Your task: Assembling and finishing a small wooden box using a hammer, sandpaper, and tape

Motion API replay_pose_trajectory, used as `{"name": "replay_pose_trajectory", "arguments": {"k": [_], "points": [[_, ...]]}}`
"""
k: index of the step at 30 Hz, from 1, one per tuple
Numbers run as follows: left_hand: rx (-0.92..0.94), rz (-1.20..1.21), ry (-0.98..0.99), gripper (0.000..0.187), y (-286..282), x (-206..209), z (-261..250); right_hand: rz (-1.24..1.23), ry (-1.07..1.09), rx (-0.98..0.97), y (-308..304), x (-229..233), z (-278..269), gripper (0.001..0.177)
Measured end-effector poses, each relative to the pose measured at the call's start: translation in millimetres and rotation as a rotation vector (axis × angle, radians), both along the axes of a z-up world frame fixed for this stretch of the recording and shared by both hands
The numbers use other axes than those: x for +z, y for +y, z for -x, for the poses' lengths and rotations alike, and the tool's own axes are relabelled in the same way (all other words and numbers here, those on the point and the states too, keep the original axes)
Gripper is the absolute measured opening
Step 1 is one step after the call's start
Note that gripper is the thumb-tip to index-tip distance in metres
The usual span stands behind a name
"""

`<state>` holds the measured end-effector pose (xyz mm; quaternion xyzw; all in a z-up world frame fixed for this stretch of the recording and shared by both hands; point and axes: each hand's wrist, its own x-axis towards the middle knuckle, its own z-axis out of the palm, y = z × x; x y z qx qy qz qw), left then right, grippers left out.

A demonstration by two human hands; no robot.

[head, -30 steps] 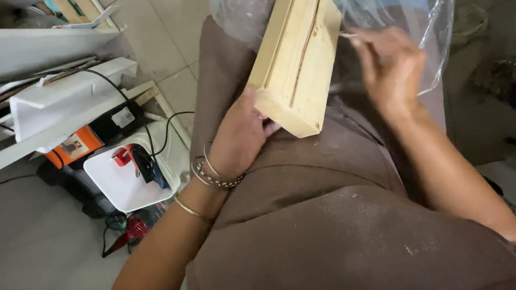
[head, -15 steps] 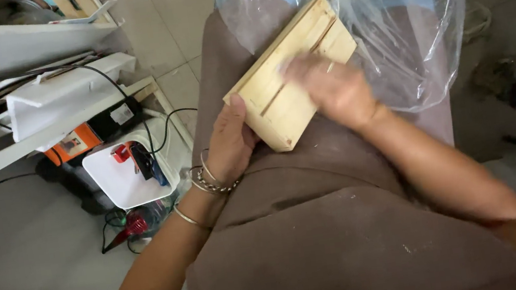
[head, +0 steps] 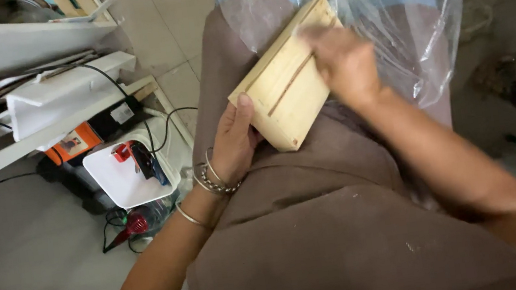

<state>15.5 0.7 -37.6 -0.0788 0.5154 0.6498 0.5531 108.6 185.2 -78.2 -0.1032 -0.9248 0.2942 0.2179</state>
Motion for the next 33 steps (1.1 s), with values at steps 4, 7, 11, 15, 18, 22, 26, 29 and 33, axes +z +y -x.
{"name": "replay_pose_trajectory", "arguments": {"k": [4,7,11,15,18,22,26,29,33], "points": [[0.007,0.036,-0.023,0.054,-2,-2,-3,0.23,0.023,0.293,-31,19,-5,0.035],[0.018,-0.012,-0.012,0.056,0,3,-1,0.091,0.025,0.21,-5,17,7,0.045],[-0.005,0.001,0.007,0.061,0,3,-2,0.009,-0.058,0.085,1,-2,0,0.052],[-0.004,0.024,-0.015,0.052,-2,6,-1,0.064,0.143,0.297,-33,27,1,0.046],[-0.011,0.126,-0.057,0.061,4,9,3,-0.026,-0.018,0.129,3,-13,-7,0.057],[-0.071,0.038,0.041,0.065,5,17,3,-0.074,-0.072,0.037,-7,-7,-13,0.032],[0.007,0.077,-0.027,0.059,-1,-2,-2,0.042,0.111,0.274,-26,24,-11,0.037],[-0.047,-0.02,0.038,0.065,5,12,3,-0.258,-0.221,0.013,18,-24,-15,0.044],[-0.085,-0.088,0.158,0.069,8,9,1,-0.028,-0.101,-0.047,11,-15,-7,0.051]]}}
